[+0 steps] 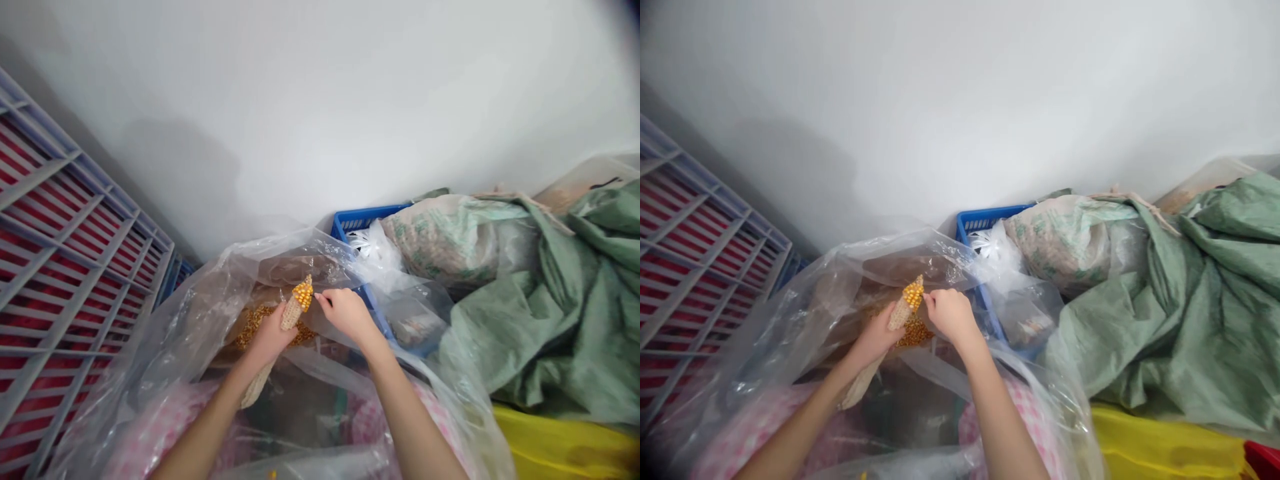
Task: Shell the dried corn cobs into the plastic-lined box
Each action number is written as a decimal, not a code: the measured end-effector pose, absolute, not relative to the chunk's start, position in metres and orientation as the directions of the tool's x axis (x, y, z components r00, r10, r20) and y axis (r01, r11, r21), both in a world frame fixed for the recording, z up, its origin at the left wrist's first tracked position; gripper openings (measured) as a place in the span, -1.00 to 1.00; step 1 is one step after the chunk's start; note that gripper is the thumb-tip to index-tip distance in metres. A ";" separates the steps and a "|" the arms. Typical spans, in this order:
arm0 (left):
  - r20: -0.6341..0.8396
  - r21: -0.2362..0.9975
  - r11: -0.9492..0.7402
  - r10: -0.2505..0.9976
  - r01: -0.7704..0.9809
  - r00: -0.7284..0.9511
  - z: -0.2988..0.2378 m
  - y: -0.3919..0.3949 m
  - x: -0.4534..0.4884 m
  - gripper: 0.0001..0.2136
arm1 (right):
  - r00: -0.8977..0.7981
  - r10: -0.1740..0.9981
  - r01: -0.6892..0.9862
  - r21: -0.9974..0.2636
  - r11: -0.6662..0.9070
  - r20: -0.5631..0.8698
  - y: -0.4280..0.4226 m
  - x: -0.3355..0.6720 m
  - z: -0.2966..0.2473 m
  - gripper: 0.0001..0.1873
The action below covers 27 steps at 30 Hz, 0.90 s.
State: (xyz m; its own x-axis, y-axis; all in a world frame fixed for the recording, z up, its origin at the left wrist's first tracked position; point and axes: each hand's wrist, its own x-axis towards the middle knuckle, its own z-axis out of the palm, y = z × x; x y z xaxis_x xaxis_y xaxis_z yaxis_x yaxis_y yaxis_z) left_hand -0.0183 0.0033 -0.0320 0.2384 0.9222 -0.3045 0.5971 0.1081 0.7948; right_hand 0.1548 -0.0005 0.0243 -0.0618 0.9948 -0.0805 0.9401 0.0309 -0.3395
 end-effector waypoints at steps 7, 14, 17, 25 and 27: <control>-0.423 0.816 0.257 0.875 0.517 0.234 -0.027 -0.007 -0.006 -0.68 | -0.100 0.992 0.965 -0.250 0.078 -0.075 -0.001 0.154 0.018 -0.58; -0.580 0.809 0.554 0.694 0.197 0.426 -0.017 -0.014 -0.006 -0.68 | -0.080 0.997 0.901 -0.428 0.072 0.000 0.002 0.154 0.016 -0.58; -0.570 0.819 0.550 0.751 0.160 0.335 -0.014 -0.009 -0.009 -0.66 | -0.036 0.999 0.813 -0.581 0.035 0.009 0.002 0.161 0.018 -0.50; -0.334 0.936 0.282 0.902 0.210 0.274 -0.008 0.001 -0.007 -0.53 | 0.132 0.991 0.455 -0.889 -0.052 0.009 0.011 0.159 0.009 -0.61; -0.373 0.921 0.318 0.887 0.226 0.273 -0.007 -0.002 -0.003 -0.52 | 0.168 0.985 0.356 -0.930 -0.093 -0.034 0.013 0.151 0.007 -0.59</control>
